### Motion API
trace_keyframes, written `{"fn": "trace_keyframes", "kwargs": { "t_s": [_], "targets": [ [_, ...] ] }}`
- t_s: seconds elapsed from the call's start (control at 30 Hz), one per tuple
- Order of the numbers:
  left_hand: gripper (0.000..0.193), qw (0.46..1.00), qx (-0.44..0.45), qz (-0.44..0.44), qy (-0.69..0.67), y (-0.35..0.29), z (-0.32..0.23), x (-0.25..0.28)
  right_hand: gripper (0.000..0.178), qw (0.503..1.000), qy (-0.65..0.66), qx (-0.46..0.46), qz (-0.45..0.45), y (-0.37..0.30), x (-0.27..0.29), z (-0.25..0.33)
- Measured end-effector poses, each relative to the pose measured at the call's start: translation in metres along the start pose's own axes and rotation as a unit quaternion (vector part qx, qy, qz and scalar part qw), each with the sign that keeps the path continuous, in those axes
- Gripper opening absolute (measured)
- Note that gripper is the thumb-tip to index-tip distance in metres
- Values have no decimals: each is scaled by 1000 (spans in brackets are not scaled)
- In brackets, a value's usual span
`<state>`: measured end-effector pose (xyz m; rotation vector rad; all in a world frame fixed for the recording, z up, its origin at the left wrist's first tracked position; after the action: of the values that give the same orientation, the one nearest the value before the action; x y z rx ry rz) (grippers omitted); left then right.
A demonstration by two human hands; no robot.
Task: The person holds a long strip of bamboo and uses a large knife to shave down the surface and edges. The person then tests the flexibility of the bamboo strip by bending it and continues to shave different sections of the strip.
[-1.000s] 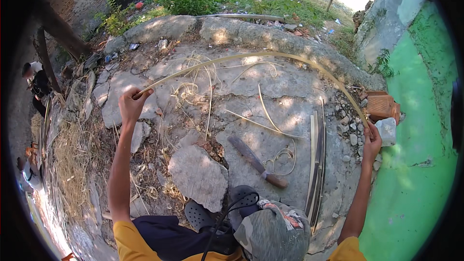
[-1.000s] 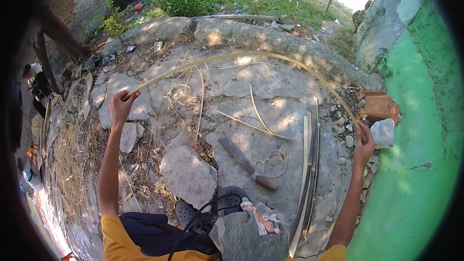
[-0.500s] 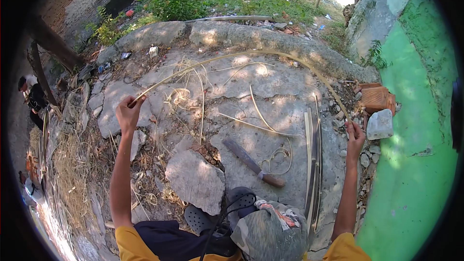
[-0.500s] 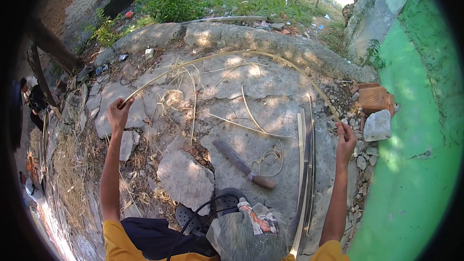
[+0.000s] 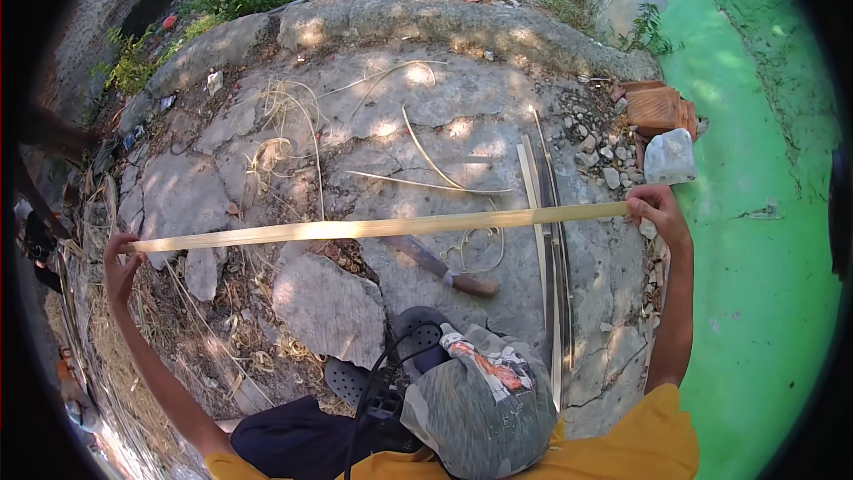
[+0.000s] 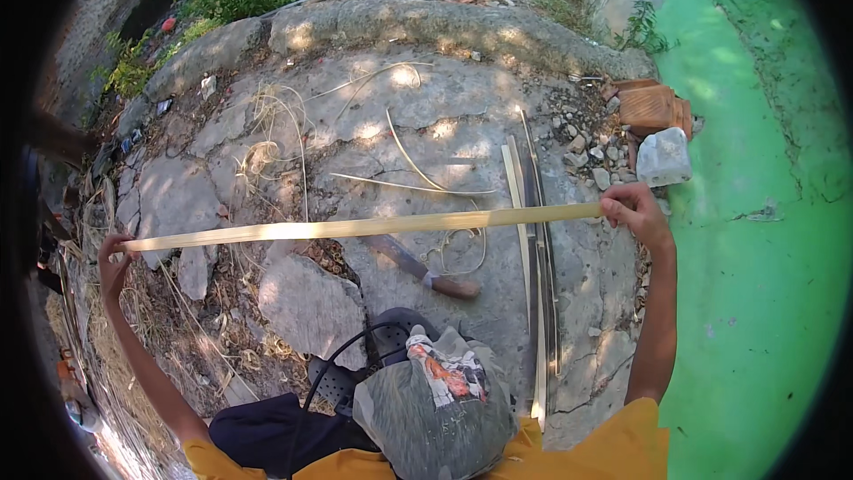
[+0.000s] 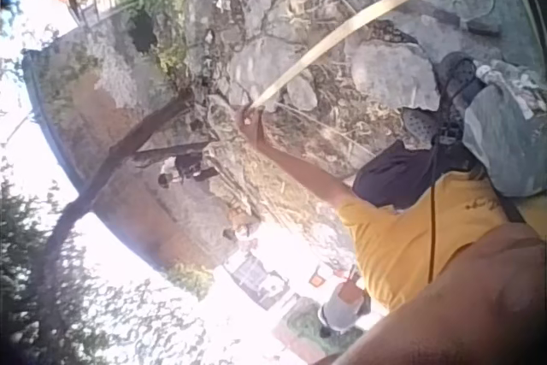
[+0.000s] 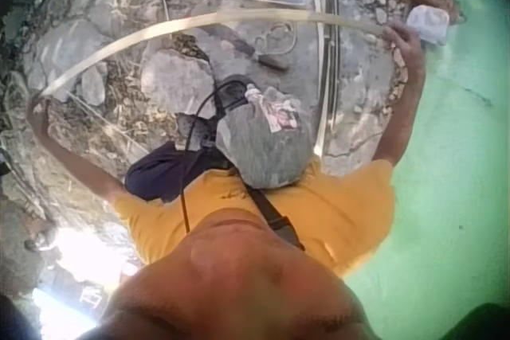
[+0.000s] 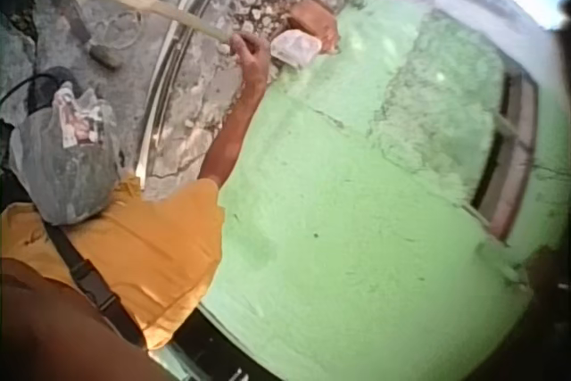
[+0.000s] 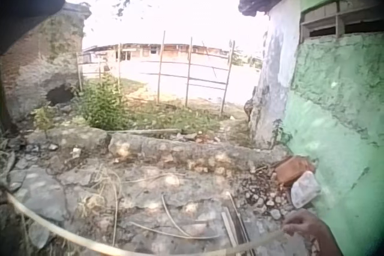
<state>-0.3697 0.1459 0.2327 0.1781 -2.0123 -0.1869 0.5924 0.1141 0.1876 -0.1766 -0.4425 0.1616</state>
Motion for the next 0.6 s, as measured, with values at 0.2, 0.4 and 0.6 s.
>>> {"fn": "trace_keyframes", "kwargs": {
  "t_s": [0.2,0.4,0.6],
  "targets": [
    [51,985,132,-19,-111,-18,91,1,46,995,26,52,-76,4,4,14],
    [39,951,232,-143,-145,-40,117,28,37,996,50,51,-45,12,2,-5],
    [24,866,252,-125,-413,-52,107,1,23,994,93,-51,40,-5,-10,-9]
  ]
}}
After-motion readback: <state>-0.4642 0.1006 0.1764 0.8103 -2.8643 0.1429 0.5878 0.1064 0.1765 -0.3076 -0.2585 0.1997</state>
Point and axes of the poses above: each hand's wrist, its own y-axis towards the middle knuckle, its own x-axis out of the back of the hand, z = x × y, the point moved 10 cm from there along y, towards the middle knuckle, and after that the axes turned 3 degrees about y, right-handed, at the moved point
